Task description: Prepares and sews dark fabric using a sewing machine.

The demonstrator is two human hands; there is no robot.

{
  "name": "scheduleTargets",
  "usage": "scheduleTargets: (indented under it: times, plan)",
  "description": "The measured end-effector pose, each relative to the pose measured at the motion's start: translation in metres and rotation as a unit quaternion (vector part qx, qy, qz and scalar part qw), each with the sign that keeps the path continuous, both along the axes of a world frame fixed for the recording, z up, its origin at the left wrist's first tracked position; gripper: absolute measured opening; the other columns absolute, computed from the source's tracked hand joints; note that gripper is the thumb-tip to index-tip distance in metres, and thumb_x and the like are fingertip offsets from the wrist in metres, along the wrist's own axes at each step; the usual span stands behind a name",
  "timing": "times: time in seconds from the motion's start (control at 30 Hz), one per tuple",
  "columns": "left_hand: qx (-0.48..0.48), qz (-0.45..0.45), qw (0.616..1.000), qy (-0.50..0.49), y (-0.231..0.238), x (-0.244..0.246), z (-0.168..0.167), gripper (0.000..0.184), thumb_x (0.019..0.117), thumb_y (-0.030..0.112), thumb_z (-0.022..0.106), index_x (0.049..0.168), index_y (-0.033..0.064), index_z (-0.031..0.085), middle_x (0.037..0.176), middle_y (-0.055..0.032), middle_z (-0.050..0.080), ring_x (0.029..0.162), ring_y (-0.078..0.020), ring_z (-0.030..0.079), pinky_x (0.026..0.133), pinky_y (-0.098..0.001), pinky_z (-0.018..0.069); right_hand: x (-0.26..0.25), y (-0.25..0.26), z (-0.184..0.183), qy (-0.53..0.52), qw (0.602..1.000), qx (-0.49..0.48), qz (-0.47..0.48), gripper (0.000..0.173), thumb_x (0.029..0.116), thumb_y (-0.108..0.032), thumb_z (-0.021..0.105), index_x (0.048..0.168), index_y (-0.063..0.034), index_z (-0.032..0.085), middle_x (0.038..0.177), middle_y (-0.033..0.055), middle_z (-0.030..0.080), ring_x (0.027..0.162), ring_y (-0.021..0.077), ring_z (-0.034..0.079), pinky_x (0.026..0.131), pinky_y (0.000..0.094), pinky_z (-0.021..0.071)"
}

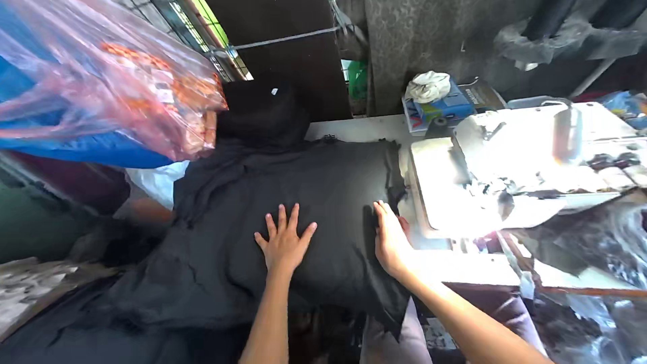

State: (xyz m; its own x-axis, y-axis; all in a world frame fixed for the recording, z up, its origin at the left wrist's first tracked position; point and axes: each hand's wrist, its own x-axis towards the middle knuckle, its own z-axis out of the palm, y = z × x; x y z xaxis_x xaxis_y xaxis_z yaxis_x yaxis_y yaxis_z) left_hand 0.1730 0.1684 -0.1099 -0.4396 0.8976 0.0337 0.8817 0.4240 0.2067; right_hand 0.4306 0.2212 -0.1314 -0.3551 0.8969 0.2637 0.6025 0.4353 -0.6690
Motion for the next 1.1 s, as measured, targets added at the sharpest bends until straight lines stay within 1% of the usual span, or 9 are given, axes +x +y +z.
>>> scheduleTargets:
  times: [0.17, 0.27, 0.43, 0.53, 0.63, 0.77, 0.9, 1.0, 1.1]
  plan:
    - [0.212, -0.29, 0.932, -0.04, 0.005, 0.059, -0.003, 0.039, 0.1011, 0.02, 0.049, 0.133, 0.0089, 0.067, 0.147, -0.0131, 0.058, 0.146, -0.0397, 0.041, 0.12, -0.0598, 0.03, 0.03, 0.001, 0.011, -0.107, 0.989, -0.091, 0.054, 0.054, 0.1031, -0.008, 0.037, 0.157, -0.0085, 0.04, 0.169, 0.0117, 0.026, 0.156, 0.0245, 0.025, 0.125, 0.0443, 0.0255]
    - [0.059, -0.452, 0.887, -0.071, 0.021, 0.116, 0.016, 0.037, 0.1073, 0.02, 0.04, 0.126, 0.0035, 0.068, 0.134, -0.0146, 0.066, 0.132, -0.0321, 0.057, 0.113, -0.0534, 0.0416, 0.028, 0.001, 0.017, -0.072, 0.989, -0.118, 0.06, 0.054, 0.1024, -0.007, 0.043, 0.157, -0.0057, 0.039, 0.169, 0.0143, 0.023, 0.156, 0.0266, 0.025, 0.124, 0.0453, 0.027]
    - [-0.278, -0.138, 0.928, 0.207, 0.046, 0.089, 0.135, 0.05, 0.1073, 0.044, 0.046, 0.135, 0.0053, 0.062, 0.125, -0.0275, 0.066, 0.12, -0.0475, 0.061, 0.1, -0.0683, 0.0432, 0.035, 0.007, 0.023, -0.037, 0.986, -0.135, 0.096, 0.046, 0.1099, -0.024, 0.04, 0.15, -0.0019, 0.047, 0.164, 0.0192, 0.032, 0.15, 0.0293, 0.036, 0.121, 0.044, 0.0333]
    - [-0.145, -0.027, 0.936, 0.321, 0.056, 0.055, 0.22, 0.038, 0.0959, 0.014, 0.065, 0.134, 0.0109, 0.064, 0.117, -0.0312, 0.067, 0.111, -0.0555, 0.062, 0.088, -0.0748, 0.0463, 0.026, 0.006, 0.056, -0.075, 0.982, -0.047, 0.169, 0.046, 0.109, -0.035, 0.045, 0.135, 0.0002, 0.06, 0.145, 0.0219, 0.054, 0.146, 0.0342, 0.041, 0.123, 0.0569, 0.0216]
    - [-0.024, -0.074, 0.922, 0.38, 0.052, 0.08, 0.297, 0.045, 0.0915, 0.001, 0.068, 0.135, 0.006, 0.061, 0.124, -0.0355, 0.06, 0.116, -0.0592, 0.056, 0.085, -0.0737, 0.0479, 0.027, -0.022, 0.142, -0.074, 0.976, 0.086, 0.185, 0.038, 0.1076, -0.032, 0.047, 0.112, -0.0035, 0.072, 0.11, 0.0152, 0.072, 0.122, 0.0343, 0.059, 0.106, 0.0579, 0.0371]
    - [0.115, -0.186, 0.907, 0.36, 0.051, 0.101, 0.353, 0.04, 0.087, -0.016, 0.063, 0.127, -0.0121, 0.057, 0.126, -0.0463, 0.051, 0.12, -0.0678, 0.048, 0.099, -0.083, 0.0332, 0.08, -0.044, 0.21, 0.052, 0.948, 0.286, 0.128, 0.028, 0.1006, -0.024, 0.06, 0.083, -0.0079, 0.074, 0.072, 0.006, 0.068, 0.084, 0.0288, 0.067, 0.078, 0.0482, 0.0508]
    - [-0.014, -0.303, 0.905, 0.298, 0.053, 0.161, 0.341, 0.013, 0.0862, -0.01, 0.07, 0.097, -0.0038, 0.073, 0.101, -0.0328, 0.068, 0.105, -0.056, 0.062, 0.089, -0.0742, 0.0455, 0.159, -0.049, 0.19, -0.007, 0.951, 0.261, 0.166, 0.028, 0.1012, -0.029, 0.061, 0.084, -0.0081, 0.07, 0.075, 0.0038, 0.064, 0.086, 0.0246, 0.064, 0.079, 0.0451, 0.0501]
    - [-0.139, -0.4, 0.871, 0.251, 0.065, 0.195, 0.284, 0.027, 0.0945, -0.002, 0.062, 0.101, 0.0155, 0.081, 0.101, -0.0139, 0.076, 0.101, -0.0394, 0.07, 0.09, -0.0637, 0.0508, 0.198, -0.059, 0.128, -0.039, 0.968, 0.138, 0.205, 0.029, 0.1028, -0.028, 0.059, 0.094, -0.0027, 0.071, 0.09, 0.0116, 0.071, 0.099, 0.03, 0.067, 0.094, 0.051, 0.0502]
    - [-0.116, -0.444, 0.877, 0.14, 0.083, 0.21, 0.221, 0.037, 0.094, -0.007, 0.057, 0.115, 0.014, 0.078, 0.117, -0.0124, 0.074, 0.112, -0.0362, 0.069, 0.099, -0.0602, 0.0492, 0.219, -0.078, 0.075, -0.01, 0.977, 0.11, 0.181, 0.02, 0.1004, -0.021, 0.062, 0.098, -0.0056, 0.075, 0.096, 0.0094, 0.074, 0.105, 0.0305, 0.067, 0.096, 0.0541, 0.0498]
